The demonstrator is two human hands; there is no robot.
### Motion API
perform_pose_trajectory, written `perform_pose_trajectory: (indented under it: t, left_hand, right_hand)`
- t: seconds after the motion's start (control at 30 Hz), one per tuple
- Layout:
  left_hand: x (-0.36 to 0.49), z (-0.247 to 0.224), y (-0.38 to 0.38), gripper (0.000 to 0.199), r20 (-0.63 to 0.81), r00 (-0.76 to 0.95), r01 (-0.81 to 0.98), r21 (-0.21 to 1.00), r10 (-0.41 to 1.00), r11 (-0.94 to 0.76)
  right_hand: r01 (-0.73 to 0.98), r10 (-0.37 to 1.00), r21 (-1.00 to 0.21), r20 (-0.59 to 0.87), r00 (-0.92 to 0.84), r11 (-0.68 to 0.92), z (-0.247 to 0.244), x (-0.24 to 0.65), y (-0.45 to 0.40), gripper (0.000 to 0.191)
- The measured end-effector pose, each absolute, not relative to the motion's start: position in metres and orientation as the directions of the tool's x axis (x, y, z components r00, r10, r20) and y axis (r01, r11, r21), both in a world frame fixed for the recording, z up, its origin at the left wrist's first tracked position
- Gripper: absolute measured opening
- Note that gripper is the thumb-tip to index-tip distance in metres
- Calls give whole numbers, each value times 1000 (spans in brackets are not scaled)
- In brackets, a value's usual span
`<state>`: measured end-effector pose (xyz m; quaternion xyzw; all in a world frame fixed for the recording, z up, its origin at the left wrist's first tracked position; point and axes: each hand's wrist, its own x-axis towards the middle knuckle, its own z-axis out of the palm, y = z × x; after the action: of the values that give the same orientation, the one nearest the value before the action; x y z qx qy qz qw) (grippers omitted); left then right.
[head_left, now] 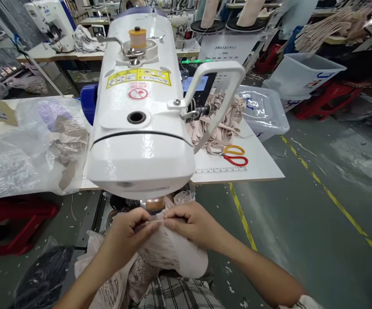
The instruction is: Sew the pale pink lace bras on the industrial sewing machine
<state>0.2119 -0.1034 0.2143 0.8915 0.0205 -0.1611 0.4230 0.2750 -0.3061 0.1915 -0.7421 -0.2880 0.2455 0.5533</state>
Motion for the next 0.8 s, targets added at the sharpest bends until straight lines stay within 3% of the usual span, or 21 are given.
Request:
perform_pose_trajectory:
  t: [0.2,0.33,0.43,0.57,0.8]
  left_hand:
    - [235,199,-92,47,-106,973,219,716,207,-662]
    - [249,191,-87,31,97,981,45,721,165,-692]
    - [255,182,-78,22,185,971,-3,647,153,-763]
    - [254,169,-70,16,190,974,-12,589,124,-808]
    - [252,168,-69,18,146,979,27,604,145,-796]
  right_hand:
    - [188,576,-898,-85,813,-398,172,307,-293,39]
    - [197,564,-896,-70,823,-397,168,319,-288,39]
    - [194,552,-884,-84,830,-426,169,324,-288,38]
    - [167,540,-887,-104,835,-430,169,326,-287,39]
    - [119,558,-912,-133,819,-392,161,323,-291,43]
